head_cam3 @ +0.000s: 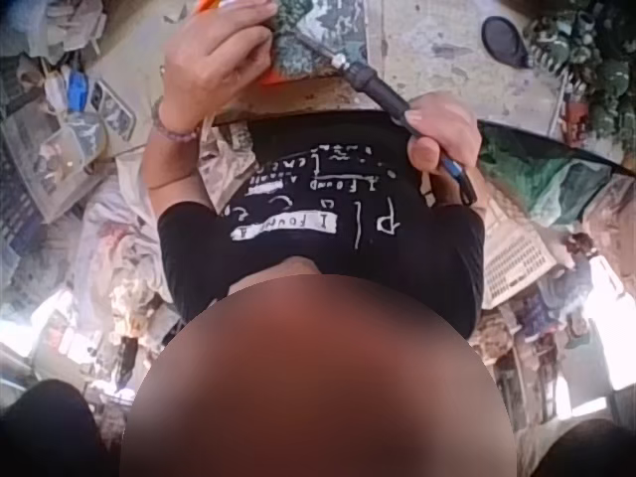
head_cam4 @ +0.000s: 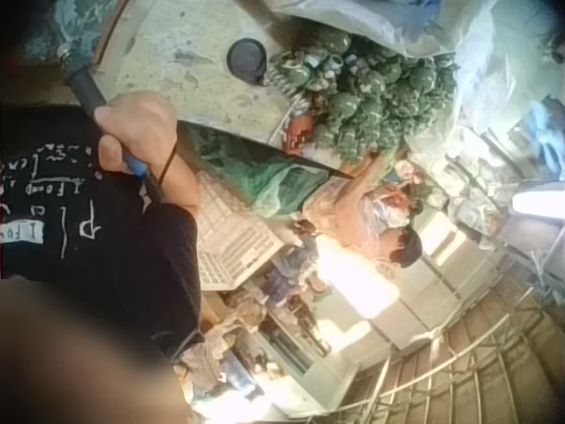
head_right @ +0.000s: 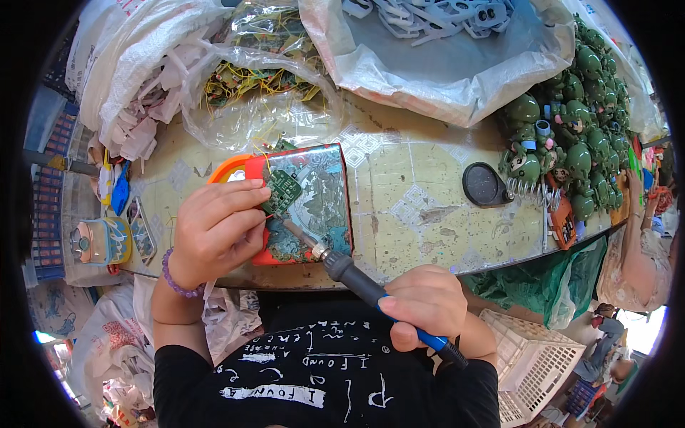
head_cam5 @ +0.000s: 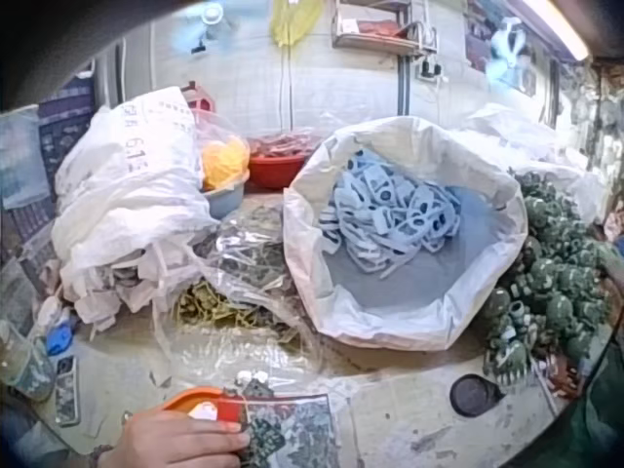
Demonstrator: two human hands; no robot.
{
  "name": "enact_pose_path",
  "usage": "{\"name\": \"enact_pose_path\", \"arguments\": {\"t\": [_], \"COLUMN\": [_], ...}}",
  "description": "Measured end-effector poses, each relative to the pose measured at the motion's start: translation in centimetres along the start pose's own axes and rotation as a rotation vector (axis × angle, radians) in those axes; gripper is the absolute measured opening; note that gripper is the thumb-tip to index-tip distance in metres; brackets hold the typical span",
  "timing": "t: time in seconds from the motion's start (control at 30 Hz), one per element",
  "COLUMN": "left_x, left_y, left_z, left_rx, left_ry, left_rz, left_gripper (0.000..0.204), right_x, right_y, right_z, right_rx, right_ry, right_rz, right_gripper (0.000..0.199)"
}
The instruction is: Soldering wires and components onto electronic toy parts at a factory workbench.
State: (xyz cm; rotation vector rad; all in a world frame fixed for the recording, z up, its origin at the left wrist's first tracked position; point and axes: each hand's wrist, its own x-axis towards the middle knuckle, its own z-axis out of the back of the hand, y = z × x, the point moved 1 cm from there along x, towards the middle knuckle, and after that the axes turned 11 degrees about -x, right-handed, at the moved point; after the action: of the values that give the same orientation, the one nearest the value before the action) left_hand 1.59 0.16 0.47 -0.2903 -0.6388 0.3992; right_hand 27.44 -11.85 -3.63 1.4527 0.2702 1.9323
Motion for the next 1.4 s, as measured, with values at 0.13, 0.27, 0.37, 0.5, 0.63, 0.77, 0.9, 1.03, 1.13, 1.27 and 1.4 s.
{"name": "enact_pose_path", "arguments": {"t": [0.13,0.27,0.37,0.5,0.63,0.77,0.9,1.03,1.13,1.27,1.4], "left_x": [0.01,0.02,-0.03,-0.07,-0.03,0.03,0.01,0.03,0.03,0.06,0.0], "left_y": [-0.05,-0.04,-0.07,-0.1,-0.21,-0.26,-0.32,-0.29,-0.31,-0.28,-0.23], "left_z": [0.2,0.24,0.28,0.27,0.33,0.38,0.43,0.37,0.4,0.37,0.39], "left_rx": [0.005,0.027,0.03,0.033,0.039,0.039,0.038,0.033,0.038,0.037,0.036], "left_ry": [0.014,0.028,0.031,0.036,0.044,0.054,0.059,0.058,0.057,0.06,0.065], "left_rz": [-0.002,-0.01,-0.008,-0.003,-0.003,-0.002,0.0,-0.002,0.0,0.001,0.0], "left_gripper": [0.018,0.019,0.02,0.02,0.019,0.019,0.019,0.018,0.018,0.018,0.018], "right_x": [0.11,0.01,0.01,-0.01,0.01,0.04,0.13,0.35,0.38,0.3,0.3], "right_y": [0.05,0.07,0.09,0.07,0.07,0.07,0.15,0.28,0.29,0.4,0.51], "right_z": [-0.07,-0.01,0.0,-0.02,-0.03,-0.04,-0.11,-0.06,-0.01,-0.02,-0.11], "right_rx": [-0.011,-0.014,-0.015,-0.018,-0.015,-0.009,-0.019,-0.023,-0.025,-0.068,-0.081], "right_ry": [0.007,0.01,0.016,0.027,0.033,0.028,0.022,0.03,0.041,0.057,0.071], "right_rz": [0.005,0.003,0.002,-0.001,-0.007,-0.001,0.006,0.003,0.003,0.029,0.044], "right_gripper": [0.022,0.022,0.021,0.021,0.021,0.021,0.02,0.019,0.018,0.018,0.019]}}
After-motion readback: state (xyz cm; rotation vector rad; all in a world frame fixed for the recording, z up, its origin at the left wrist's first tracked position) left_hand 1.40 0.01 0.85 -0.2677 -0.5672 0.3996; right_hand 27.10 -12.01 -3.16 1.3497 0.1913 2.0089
